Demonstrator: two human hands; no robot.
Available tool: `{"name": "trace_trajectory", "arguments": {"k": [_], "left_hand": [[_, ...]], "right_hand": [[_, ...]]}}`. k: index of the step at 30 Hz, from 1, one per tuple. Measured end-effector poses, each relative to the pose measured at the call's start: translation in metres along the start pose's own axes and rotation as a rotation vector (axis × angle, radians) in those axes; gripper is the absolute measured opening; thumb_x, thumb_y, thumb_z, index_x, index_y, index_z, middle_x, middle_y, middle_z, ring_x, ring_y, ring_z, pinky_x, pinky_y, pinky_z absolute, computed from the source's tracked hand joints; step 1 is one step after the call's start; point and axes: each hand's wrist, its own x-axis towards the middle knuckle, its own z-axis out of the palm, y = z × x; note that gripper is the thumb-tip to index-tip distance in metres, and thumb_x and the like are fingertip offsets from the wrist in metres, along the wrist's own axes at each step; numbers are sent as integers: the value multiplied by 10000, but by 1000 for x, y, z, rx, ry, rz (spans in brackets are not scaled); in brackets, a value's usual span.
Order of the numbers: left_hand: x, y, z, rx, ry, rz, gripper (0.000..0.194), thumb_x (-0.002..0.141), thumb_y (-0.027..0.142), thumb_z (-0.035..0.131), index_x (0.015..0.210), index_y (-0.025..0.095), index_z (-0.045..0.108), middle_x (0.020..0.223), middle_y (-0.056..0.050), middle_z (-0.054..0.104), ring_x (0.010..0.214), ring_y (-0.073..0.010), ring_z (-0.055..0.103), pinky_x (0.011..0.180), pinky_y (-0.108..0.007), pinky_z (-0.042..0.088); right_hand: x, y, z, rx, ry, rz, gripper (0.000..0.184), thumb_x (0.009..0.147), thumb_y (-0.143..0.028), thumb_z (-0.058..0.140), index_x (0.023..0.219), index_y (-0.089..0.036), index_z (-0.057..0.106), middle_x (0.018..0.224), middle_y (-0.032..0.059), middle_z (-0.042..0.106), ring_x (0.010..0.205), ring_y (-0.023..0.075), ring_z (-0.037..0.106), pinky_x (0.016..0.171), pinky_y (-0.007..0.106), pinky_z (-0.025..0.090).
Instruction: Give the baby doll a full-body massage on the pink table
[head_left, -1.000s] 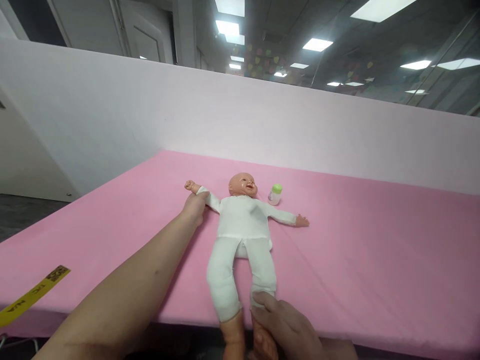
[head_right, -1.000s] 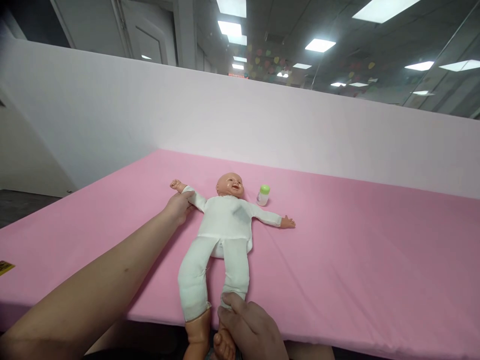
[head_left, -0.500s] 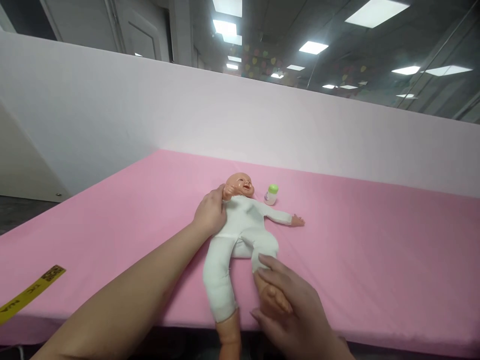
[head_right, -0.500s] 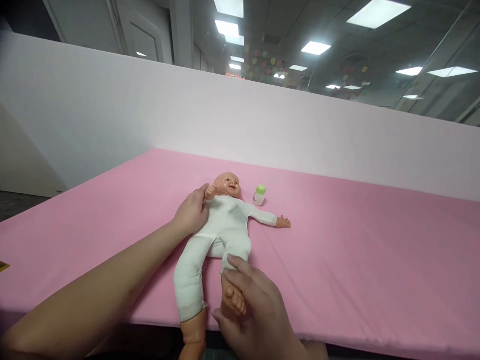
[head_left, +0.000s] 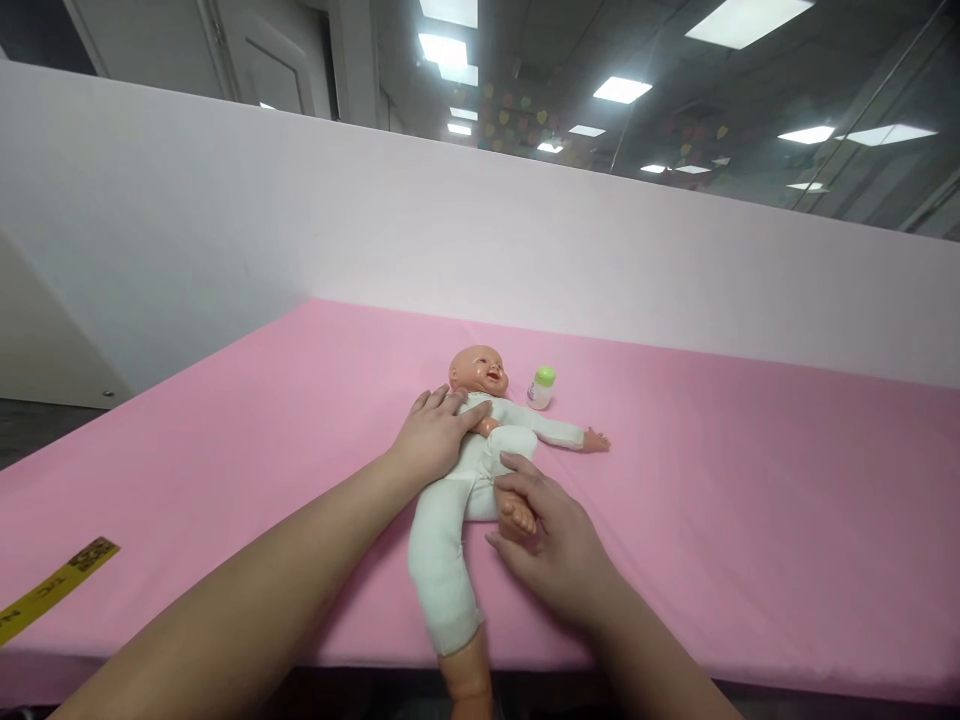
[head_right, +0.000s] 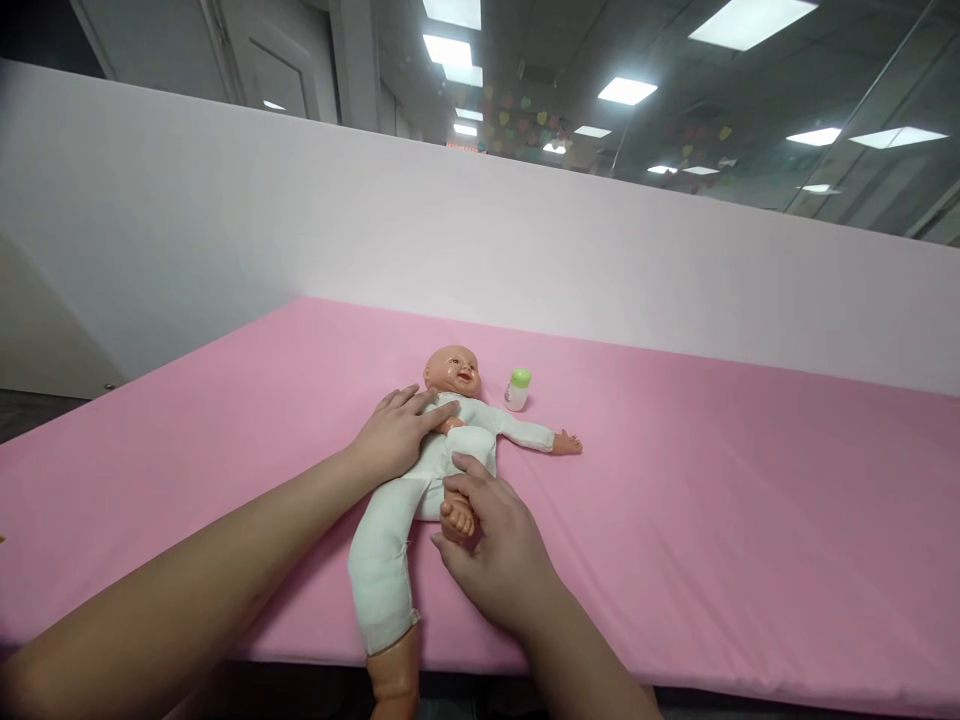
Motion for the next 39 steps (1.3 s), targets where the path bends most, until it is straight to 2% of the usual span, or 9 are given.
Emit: {"name": "trace_trajectory", "arguments": {"k": [6, 10, 16, 20, 23, 29, 33, 35, 39], "left_hand": [[0, -4, 3, -140, 46, -56, 626, 927, 203, 526, 1522, 397, 528, 1541, -56, 518, 1474, -356, 387, 1243, -543, 259], [1, -14, -1, -334, 186, -269, 715, 891, 153, 526, 1586, 296, 431, 1480, -106, 568, 1360, -313, 532, 1139, -446, 432], [9, -54, -1, -634, 367, -696, 671, 863, 265, 658, 1499, 273, 445, 1203, -111, 690, 1044, -327, 679, 933, -454, 522], [14, -78, 7, -786, 588, -758, 684, 818, 287, 698, 1450, 309, 436, 1266, -68, 630, 1152, -238, 636, 976, -351, 515], [15, -91, 7, -825, 678, -803, 612, 810, 313, 672, 1382, 311, 456, 1248, -36, 615, 1144, -191, 623, 973, -310, 508], [9, -115, 2, -788, 647, -1007, 748, 776, 369, 693, 1473, 275, 440, 1244, -75, 631, 1075, -252, 641, 864, -368, 529], [3, -126, 3, -696, 580, -1017, 567, 783, 390, 662, 1335, 273, 597, 1348, -114, 601, 1002, -278, 658, 800, -402, 541], [1, -128, 4, -655, 532, -1020, 521, 775, 384, 662, 1282, 270, 637, 1349, -131, 611, 969, -291, 661, 800, -426, 540], [0, -130, 6, -557, 424, -987, 476, 747, 384, 684, 1204, 253, 684, 1301, -162, 642, 984, -342, 658, 866, -495, 517]], "right_hand": [[-4, -4, -1, -84, 30, -56, 421, 831, -128, 627, 1238, -232, 613, 1538, 119, 535, 1418, 283, 527, 1132, 458, 480], [-29, -15, -5, -136, 80, -137, 441, 834, -159, 642, 1265, -240, 596, 1500, 123, 574, 1371, 278, 581, 1092, 421, 531], [-76, -18, -6, -189, 56, -232, 499, 769, -205, 702, 1260, -244, 622, 1411, 124, 654, 1221, 304, 696, 970, 347, 616], [-98, 1, 7, -236, -22, -294, 562, 781, -210, 716, 1329, -227, 596, 1422, 142, 649, 1159, 286, 732, 933, 313, 629], [-104, 11, 18, -300, -76, -327, 468, 842, -192, 672, 1305, -215, 610, 1404, 148, 663, 1078, 267, 765, 889, 308, 641], [-104, 0, 10, -270, -145, -301, 491, 872, -189, 691, 1343, -300, 609, 1422, 92, 660, 1036, 263, 779, 849, 297, 654], [-100, -19, -11, -89, -125, -126, 628, 835, -285, 768, 1408, -450, 569, 1068, 9, 796, 793, 243, 792, 623, 259, 652], [-89, -24, -19, -34, -133, -35, 532, 848, -295, 746, 1349, -423, 624, 913, 6, 787, 704, 225, 761, 563, 259, 619], [-49, -17, -30, 65, -73, 187, 229, 910, -305, 632, 1113, -246, 722, 869, 26, 739, 740, 197, 710, 660, 283, 583]]}}
